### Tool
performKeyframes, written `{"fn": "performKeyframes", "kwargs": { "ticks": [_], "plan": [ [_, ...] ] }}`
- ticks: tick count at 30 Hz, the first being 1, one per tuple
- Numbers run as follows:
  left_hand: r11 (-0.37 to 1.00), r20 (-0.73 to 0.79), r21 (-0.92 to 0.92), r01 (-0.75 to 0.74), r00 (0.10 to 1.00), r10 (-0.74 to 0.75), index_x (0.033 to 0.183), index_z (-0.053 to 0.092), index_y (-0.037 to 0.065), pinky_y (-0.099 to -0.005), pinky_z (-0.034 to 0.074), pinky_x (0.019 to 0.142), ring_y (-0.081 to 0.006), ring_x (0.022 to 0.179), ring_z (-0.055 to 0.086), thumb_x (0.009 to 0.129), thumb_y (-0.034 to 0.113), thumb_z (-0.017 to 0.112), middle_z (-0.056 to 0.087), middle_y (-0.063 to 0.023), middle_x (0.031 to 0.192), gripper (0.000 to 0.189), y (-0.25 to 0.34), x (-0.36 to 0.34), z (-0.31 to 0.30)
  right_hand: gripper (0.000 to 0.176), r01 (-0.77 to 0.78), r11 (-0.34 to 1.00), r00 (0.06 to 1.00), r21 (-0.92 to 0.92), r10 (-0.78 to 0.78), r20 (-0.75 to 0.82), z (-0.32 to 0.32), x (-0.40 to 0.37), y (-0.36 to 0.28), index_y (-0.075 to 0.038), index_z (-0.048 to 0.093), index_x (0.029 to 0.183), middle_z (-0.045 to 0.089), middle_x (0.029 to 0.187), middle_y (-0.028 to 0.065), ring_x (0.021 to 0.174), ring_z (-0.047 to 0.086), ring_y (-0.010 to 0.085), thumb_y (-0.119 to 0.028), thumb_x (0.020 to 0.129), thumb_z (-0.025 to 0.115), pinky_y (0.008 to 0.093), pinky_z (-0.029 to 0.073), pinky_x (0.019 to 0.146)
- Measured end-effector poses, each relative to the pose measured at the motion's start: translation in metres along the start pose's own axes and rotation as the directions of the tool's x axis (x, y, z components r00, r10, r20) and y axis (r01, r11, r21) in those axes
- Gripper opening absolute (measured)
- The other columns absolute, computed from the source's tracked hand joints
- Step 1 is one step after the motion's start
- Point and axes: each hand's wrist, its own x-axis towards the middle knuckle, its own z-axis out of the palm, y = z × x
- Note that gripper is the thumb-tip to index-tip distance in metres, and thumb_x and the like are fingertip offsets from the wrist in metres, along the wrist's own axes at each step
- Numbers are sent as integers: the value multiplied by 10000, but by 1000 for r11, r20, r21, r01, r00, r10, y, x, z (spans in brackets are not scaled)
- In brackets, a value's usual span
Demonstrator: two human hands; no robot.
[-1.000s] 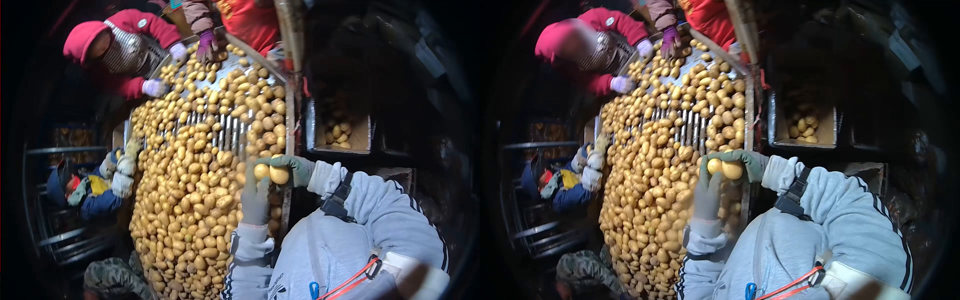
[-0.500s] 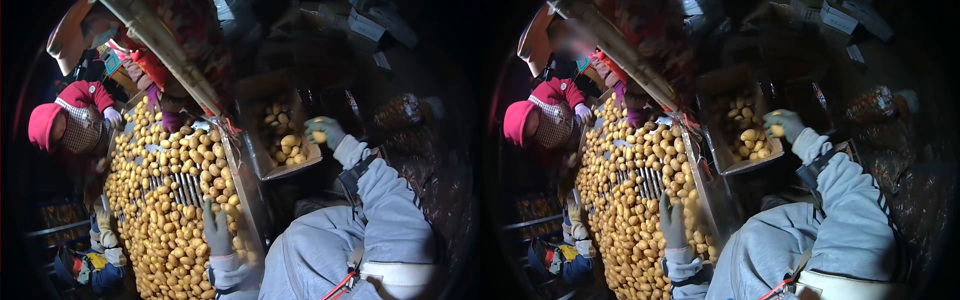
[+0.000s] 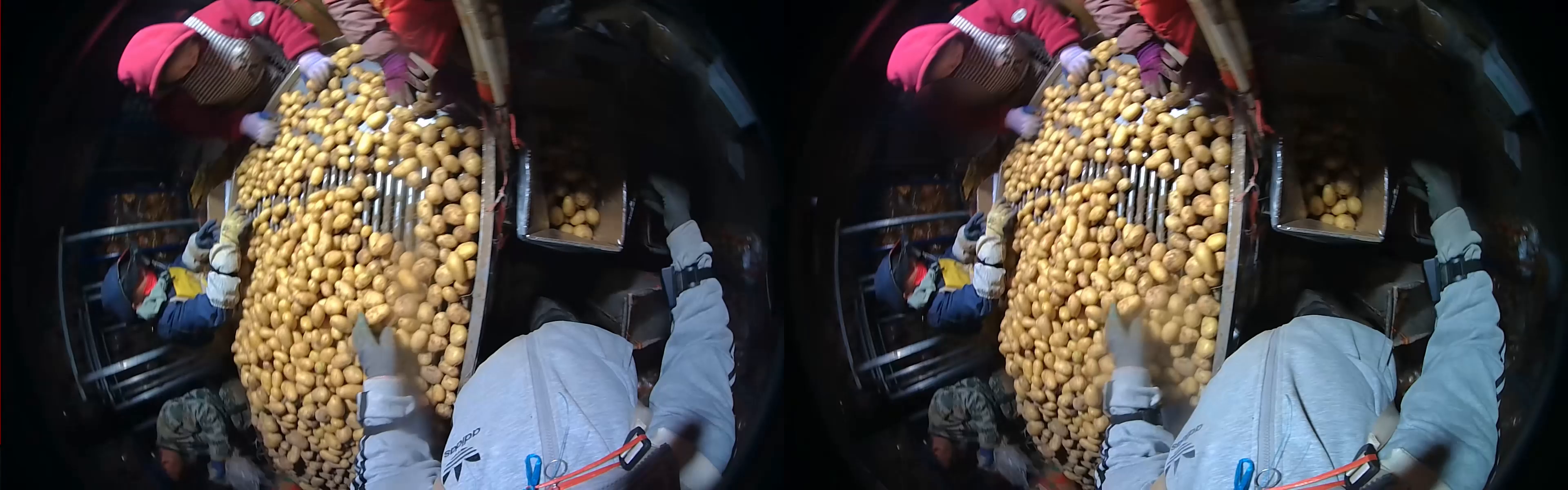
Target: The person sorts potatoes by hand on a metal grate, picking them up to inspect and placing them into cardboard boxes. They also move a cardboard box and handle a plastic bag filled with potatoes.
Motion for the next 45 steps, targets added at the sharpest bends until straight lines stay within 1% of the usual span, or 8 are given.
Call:
{"fn": "performKeyframes", "kwargs": {
  "ticks": [9, 16, 17, 19, 22, 30, 43, 45],
  "plan": [
    [981, -90, 139, 138, 988, -126, 1606, 342, 3, -506, 345, 1220, -474, 1435, 413, 891, 266, 657, 453, -309, 1558, 825, 20, 19, 37, 403, -120, 992, 542, 41, 31, 840, 284, -144, -25, 12, 678, 1324, 741, 1135, 77, 956, 711, 149, -256, 1027, 637, 302, 588, 858],
    [993, -58, -116, -37, 998, 31, 1625, 366, 104, -495, 491, 1050, -440, 1203, 624, 887, 181, 682, 621, -275, 1370, 806, 38, 91, 59, 347, 557, 818, 46, -143, 142, 989, 412, -254, 25, -50, 748, 1274, 731, 1010, 10, 859, 632, 64, -281, 1026, 674, 231, 522, 773],
    [984, 48, -172, 37, 998, -29, 1635, 358, 124, -481, 480, 1085, -424, 1262, 605, 911, 212, 691, 584, -277, 1438, 802, 53, 96, 48, 353, 369, 803, 142, -468, 448, 882, 418, -281, 13, -52, 738, 1286, 725, 1029, 5, 870, 631, 68, -284, 1027, 678, 236, 525, 782],
    [953, -114, -191, -235, 970, 217, 1575, 464, 99, -469, 423, 1162, -409, 1334, 556, 885, 201, 742, 609, -237, 1408, 751, 41, 91, 53, 405, 254, 855, 8, -452, 465, 885, 434, -281, 58, -49, 694, 1355, 720, 1081, 9, 899, 631, 69, -280, 1023, 693, 240, 529, 797],
    [931, -264, -49, -361, 904, 337, 1426, 597, 45, -486, 392, 1190, -392, 1336, 548, 840, 165, 757, 619, -222, 1394, 619, 10, 71, 2, 484, 238, 839, 37, -489, 496, 868, 441, -293, 72, -44, 613, 1454, 714, 1166, 27, 961, 644, 88, -265, 1030, 688, 245, 536, 849],
    [988, -211, -9, 151, 966, -150, 1482, 530, 68, -522, 462, 1088, -428, 1250, 564, 846, 214, 712, 487, -237, 1489, 677, -22, 62, -1, 620, 310, 850, 121, -427, 410, 904, 470, -274, 62, -50, 510, 1541, 699, 1127, 47, 911, 631, 105, -287, 1000, 699, 249, 536, 788],
    [908, -60, -293, -299, 954, 295, 1516, 524, 67, -435, 390, 1210, -380, 1424, 501, 877, 223, 786, 542, -228, 1515, 708, 23, 111, 31, 544, 439, 891, 402, -120, -76, 912, 518, -223, 51, -32, 581, 1472, 707, 1079, 39, 817, 620, 70, -241, 986, 704, 249, 529, 691],
    [891, -255, -206, -404, 901, 350, 1364, 651, 33, -459, 438, 1161, -379, 1305, 591, 863, 168, 789, 652, -207, 1368, 537, -4, 103, 11, 381, 80, 973, 509, -219, 149, 848, 499, -230, 32, -13, 657, 1351, 724, 1019, 55, 835, 668, 95, -190, 1014, 658, 255, 568, 678]
  ]
}}
